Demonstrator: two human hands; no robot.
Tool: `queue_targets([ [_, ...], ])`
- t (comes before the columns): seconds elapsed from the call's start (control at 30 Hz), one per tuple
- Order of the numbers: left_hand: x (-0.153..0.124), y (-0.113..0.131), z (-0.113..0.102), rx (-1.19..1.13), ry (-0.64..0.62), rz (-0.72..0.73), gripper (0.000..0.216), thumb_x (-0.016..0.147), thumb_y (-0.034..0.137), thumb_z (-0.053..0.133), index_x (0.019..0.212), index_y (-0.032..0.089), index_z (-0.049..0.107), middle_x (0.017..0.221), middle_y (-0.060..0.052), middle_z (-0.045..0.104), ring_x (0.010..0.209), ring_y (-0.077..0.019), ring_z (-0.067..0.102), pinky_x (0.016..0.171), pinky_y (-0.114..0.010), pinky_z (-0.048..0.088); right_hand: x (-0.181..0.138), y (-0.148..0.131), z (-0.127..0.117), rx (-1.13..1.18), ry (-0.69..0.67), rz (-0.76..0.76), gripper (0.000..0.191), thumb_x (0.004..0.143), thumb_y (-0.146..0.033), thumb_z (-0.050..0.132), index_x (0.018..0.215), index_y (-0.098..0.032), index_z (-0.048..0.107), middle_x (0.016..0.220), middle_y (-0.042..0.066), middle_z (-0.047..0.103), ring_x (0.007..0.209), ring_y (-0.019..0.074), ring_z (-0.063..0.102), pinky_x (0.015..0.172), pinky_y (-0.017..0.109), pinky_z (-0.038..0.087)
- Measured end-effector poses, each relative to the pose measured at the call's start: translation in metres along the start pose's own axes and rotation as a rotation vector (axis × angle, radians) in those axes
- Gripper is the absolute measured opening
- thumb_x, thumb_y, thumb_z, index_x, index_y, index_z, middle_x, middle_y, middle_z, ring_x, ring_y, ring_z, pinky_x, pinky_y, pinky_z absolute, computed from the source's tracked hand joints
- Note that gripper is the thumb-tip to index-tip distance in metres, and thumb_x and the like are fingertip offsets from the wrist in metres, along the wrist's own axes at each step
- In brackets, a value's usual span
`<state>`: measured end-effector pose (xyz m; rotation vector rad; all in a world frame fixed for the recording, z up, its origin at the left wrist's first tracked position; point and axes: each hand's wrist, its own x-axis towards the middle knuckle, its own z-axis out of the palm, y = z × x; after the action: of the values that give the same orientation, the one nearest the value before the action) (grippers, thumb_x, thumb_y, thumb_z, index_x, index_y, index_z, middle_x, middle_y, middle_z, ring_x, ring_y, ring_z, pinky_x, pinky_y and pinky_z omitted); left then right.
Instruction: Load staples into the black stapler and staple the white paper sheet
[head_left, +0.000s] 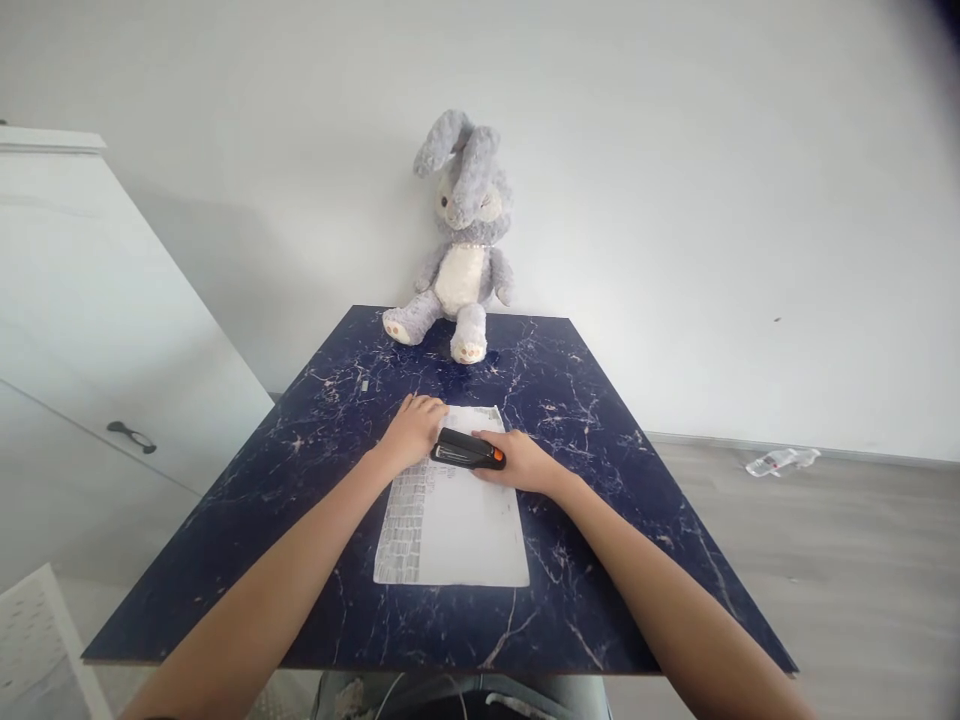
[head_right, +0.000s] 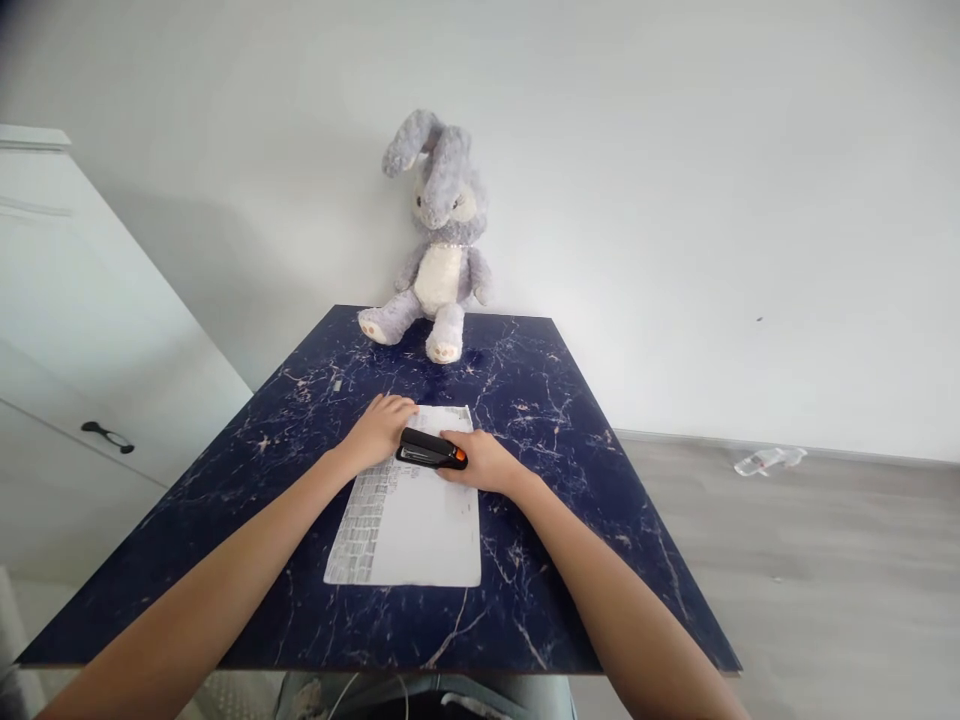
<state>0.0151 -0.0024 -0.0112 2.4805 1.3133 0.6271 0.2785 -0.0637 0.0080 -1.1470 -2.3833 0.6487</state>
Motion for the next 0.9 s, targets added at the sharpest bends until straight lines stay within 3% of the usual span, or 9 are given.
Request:
queue_targets([
  [0.07,-0.004,0.0,0.004,0.099,-0.037,0.042,0.046,0.096,0.015,0.047,0.14,0.018,0.061,0.153,-0.019,0.055,0.147,-0.033,0.047,0.123,-0.057,0.033,0.001,-0.001,-0.001,0.031,-0.001,-0.034,0.03,0.088,-0.038,0.074,0.114,-0.024,0.071,0.086,0.001,0.072,0.073,0.0188,0.067,0.072,0.028,0.049],
  [0.17,-0.007,-0.005,0.007,0.102,-0.065,0.044,0.049,0.103,0.02,0.04,0.148,0.017,0.056,0.161,-0.019,0.046,0.154,-0.0319,0.038,0.125,-0.057,0.031,0.002,0.003,-0.002,0.135,0.01,-0.118,0.032,0.088,-0.04,0.075,0.116,-0.024,0.07,0.108,0.005,0.075,0.096,0.0234,0.07,0.089,0.034,0.053],
  [0.23,-0.007,-0.008,0.009,0.102,-0.05,0.054,0.048,0.105,0.022,0.037,0.148,0.019,0.057,0.161,-0.016,0.048,0.154,-0.0304,0.038,0.126,-0.057,0.03,0.002,0.008,-0.003,0.172,0.026,-0.152,0.04,0.087,-0.043,0.078,0.12,-0.023,0.069,0.117,0.009,0.074,0.109,0.0271,0.068,0.099,0.038,0.052],
  [0.33,-0.006,-0.004,0.01,0.161,0.006,0.072,0.046,0.101,0.019,0.043,0.143,0.018,0.061,0.162,-0.016,0.047,0.156,-0.0321,0.034,0.129,-0.059,0.025,0.0,0.014,-0.007,0.251,-0.003,-0.115,0.052,0.085,-0.048,0.079,0.129,-0.022,0.067,0.121,0.011,0.072,0.109,0.0287,0.068,0.099,0.042,0.053],
  [0.43,-0.007,0.004,0.01,0.14,0.063,0.068,0.043,0.096,0.016,0.047,0.136,0.017,0.065,0.162,-0.017,0.046,0.156,-0.0337,0.034,0.129,-0.059,0.025,-0.004,0.017,-0.012,0.532,-0.084,-0.049,0.049,0.092,-0.045,0.069,0.137,-0.023,0.064,0.132,0.011,0.069,0.114,0.0275,0.068,0.103,0.043,0.052],
  [0.6,-0.007,0.009,0.0,-0.352,0.194,0.007,0.038,0.102,0.023,0.04,0.127,0.019,0.068,0.146,-0.012,0.062,0.138,-0.0258,0.056,0.122,-0.049,0.04,-0.006,0.02,-0.011,1.015,-0.141,0.063,0.048,0.083,-0.023,0.062,0.13,-0.022,0.07,0.136,0.01,0.07,0.128,0.0278,0.064,0.116,0.046,0.043],
  [0.77,-0.003,0.003,-0.01,-0.999,0.137,-0.082,0.039,0.103,0.042,0.048,0.122,0.017,0.071,0.136,-0.015,0.07,0.129,-0.0294,0.066,0.117,-0.048,0.047,-0.004,0.019,-0.009,1.104,-0.15,0.108,0.05,0.081,-0.019,0.059,0.129,-0.021,0.072,0.138,0.01,0.07,0.127,0.0287,0.064,0.117,0.047,0.041],
  [0.9,0.001,0.0,-0.009,-1.242,0.041,-0.134,0.054,0.104,0.057,0.044,0.111,0.014,0.077,0.125,-0.016,0.076,0.124,-0.0324,0.069,0.117,-0.05,0.046,-0.004,0.018,-0.01,1.103,-0.152,0.142,0.049,0.081,-0.02,0.064,0.129,-0.021,0.071,0.138,0.009,0.07,0.126,0.0293,0.065,0.117,0.048,0.042],
])
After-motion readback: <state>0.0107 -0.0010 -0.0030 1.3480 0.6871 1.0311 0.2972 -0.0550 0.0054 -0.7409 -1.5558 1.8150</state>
